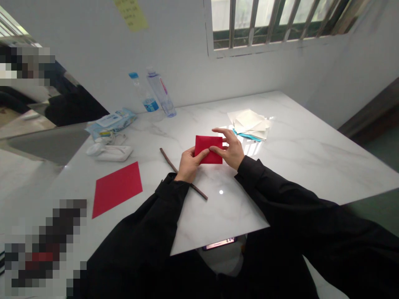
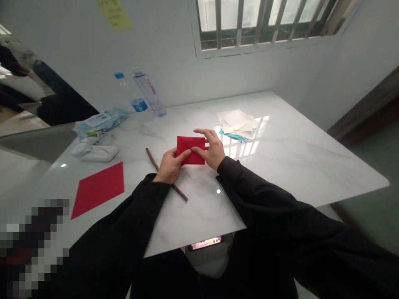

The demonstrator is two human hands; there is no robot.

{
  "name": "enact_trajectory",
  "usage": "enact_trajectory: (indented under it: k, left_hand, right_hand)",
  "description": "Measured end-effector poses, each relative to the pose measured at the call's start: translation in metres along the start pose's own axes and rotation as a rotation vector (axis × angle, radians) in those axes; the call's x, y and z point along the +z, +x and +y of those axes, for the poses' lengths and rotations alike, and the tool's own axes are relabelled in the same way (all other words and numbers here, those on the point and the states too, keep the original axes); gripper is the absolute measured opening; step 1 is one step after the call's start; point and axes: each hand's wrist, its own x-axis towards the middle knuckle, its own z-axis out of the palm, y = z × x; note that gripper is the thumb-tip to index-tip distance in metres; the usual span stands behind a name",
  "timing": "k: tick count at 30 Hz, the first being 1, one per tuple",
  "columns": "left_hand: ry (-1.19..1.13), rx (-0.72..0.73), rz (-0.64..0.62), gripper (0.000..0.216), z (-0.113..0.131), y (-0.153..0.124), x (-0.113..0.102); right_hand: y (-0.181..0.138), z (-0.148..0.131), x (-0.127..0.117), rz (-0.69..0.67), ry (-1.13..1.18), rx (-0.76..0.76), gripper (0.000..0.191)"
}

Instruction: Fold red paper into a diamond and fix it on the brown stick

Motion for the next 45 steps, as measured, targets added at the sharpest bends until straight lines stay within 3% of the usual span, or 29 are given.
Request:
enact_trajectory:
  k: [2, 5, 7, 18, 24, 29, 45]
  left_hand:
    - [0.001, 0.002, 0.000, 0.050, 0.000, 0.000, 0.000]
    - [0.004, 0.000, -0.002, 0.050, 0.001, 0.000, 0.001]
    - [0.004, -0.001, -0.003, 0.050, 0.001, 0.000, 0.000]
    - [0.009, -0.016, -0.016, 0.049, 0.001, -0.001, 0.000]
    - [0.008, 0.018, 0.034, 0.050, -0.002, 0.002, -0.003]
    - [-0.007, -0.004, 0.088, 0.049, -0.002, 0.003, -0.005]
    - [-0.026, -0.066, 0.030, 0.052, 0.007, -0.003, -0.002]
  right_hand:
    - [0.000, 0.000, 0.000, -0.013, -0.008, -0.014, 0.047]
    - [0.000, 0.001, -0.001, -0.073, -0.046, -0.044, 0.020]
    - [0.000, 0.002, -0.001, -0.110, -0.075, -0.059, 0.013]
    - [0.003, 0.001, -0.005, -0.140, -0.104, -0.078, 0.005]
    - [0.005, 0.004, -0.003, -0.091, 0.030, 0.014, 0.016]
    - [0.008, 0.011, -0.002, -0.151, 0.023, 0.000, 0.018]
    - [0.003, 0.014, 0.003, -0.233, 0.002, 0.064, 0.012]
